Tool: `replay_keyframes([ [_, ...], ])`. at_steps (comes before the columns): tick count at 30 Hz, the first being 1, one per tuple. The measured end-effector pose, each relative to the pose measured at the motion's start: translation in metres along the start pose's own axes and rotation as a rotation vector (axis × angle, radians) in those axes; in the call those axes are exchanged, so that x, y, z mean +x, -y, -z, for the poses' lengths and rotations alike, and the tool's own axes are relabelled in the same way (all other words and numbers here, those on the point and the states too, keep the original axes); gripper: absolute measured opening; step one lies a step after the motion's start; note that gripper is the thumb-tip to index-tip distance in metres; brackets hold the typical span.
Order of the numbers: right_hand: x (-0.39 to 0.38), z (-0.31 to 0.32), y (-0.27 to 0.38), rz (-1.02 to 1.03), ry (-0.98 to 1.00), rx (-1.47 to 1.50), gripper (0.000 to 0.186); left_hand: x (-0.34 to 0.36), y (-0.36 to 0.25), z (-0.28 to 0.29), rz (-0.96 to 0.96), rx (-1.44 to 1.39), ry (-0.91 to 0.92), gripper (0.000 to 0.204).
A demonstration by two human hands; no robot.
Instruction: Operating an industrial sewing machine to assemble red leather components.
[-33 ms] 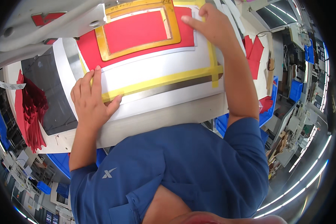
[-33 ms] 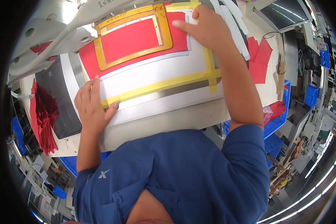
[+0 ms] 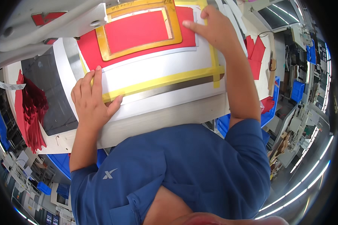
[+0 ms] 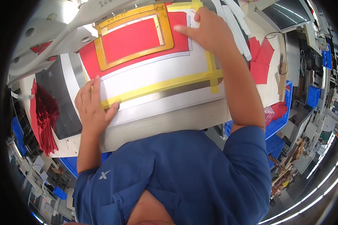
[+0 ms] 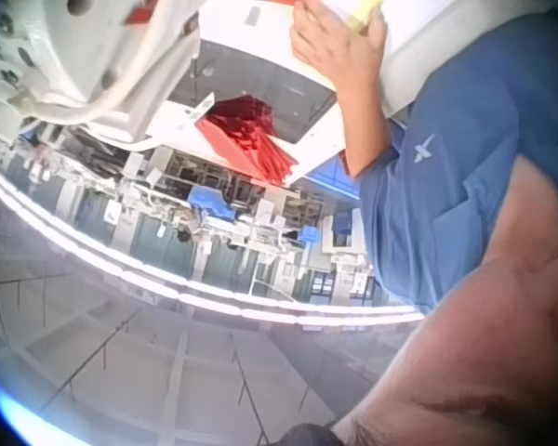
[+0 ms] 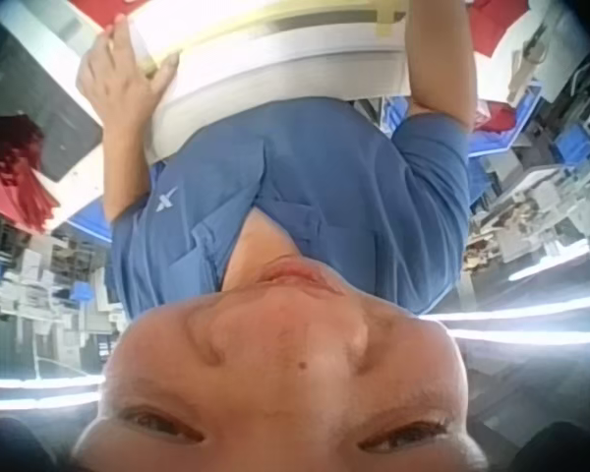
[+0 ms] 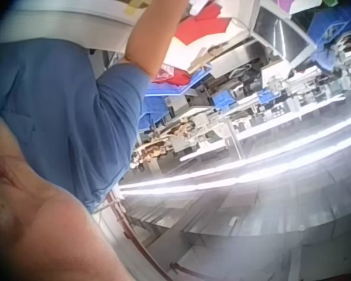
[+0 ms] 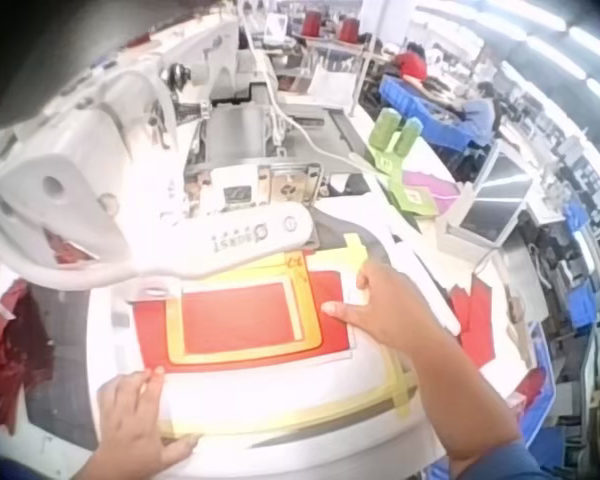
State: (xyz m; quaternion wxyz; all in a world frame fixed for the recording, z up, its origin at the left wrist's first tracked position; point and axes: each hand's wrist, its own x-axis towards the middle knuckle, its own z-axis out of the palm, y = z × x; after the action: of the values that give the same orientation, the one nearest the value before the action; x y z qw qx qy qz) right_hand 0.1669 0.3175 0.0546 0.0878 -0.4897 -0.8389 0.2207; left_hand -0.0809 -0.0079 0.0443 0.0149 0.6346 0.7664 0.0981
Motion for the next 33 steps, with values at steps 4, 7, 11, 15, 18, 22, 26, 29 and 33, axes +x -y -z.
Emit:
replay_keyframes([
  [4, -0.026, 0.010, 0.000, -0.001, 0.106, -0.116, 0.066, 0.000, -0.001, 0.002, 0.005, 0.018, 0.005, 0.091],
  [7, -0.034, 0.017, -0.005, 0.013, 0.139, -0.063, 0.067, 0.001, -0.003, 0.005, 0.008, 0.031, 0.024, 0.090],
  [11, -0.040, 0.008, 0.002, 0.033, 0.068, -0.046, 0.068, 0.000, -0.001, 0.002, -0.009, 0.050, 0.001, 0.088],
  [15, -0.041, 0.007, 0.000, 0.034, 0.054, -0.124, 0.068, -0.001, -0.002, 0.003, 0.002, 0.070, -0.005, 0.088],
  [18, -0.041, 0.010, -0.004, 0.029, 0.079, -0.124, 0.069, -0.003, -0.001, 0.001, 0.022, 0.068, -0.022, 0.088],
  [22, -0.046, -0.001, 0.003, 0.111, -0.019, -0.073, 0.070, 0.001, -0.003, 0.003, 0.005, 0.017, -0.044, 0.088],
  [26, -0.049, -0.012, 0.020, 0.156, -0.051, -0.053, 0.073, 0.007, 0.000, 0.000, -0.117, -0.043, -0.051, 0.083],
  [29, -0.042, -0.008, 0.018, 0.088, -0.002, -0.093, 0.076, 0.004, 0.003, -0.002, -0.116, -0.080, -0.011, 0.086],
  [33, -0.032, 0.005, 0.003, 0.020, 0.072, -0.121, 0.074, 0.002, 0.002, 0.000, -0.089, -0.046, -0.028, 0.086],
])
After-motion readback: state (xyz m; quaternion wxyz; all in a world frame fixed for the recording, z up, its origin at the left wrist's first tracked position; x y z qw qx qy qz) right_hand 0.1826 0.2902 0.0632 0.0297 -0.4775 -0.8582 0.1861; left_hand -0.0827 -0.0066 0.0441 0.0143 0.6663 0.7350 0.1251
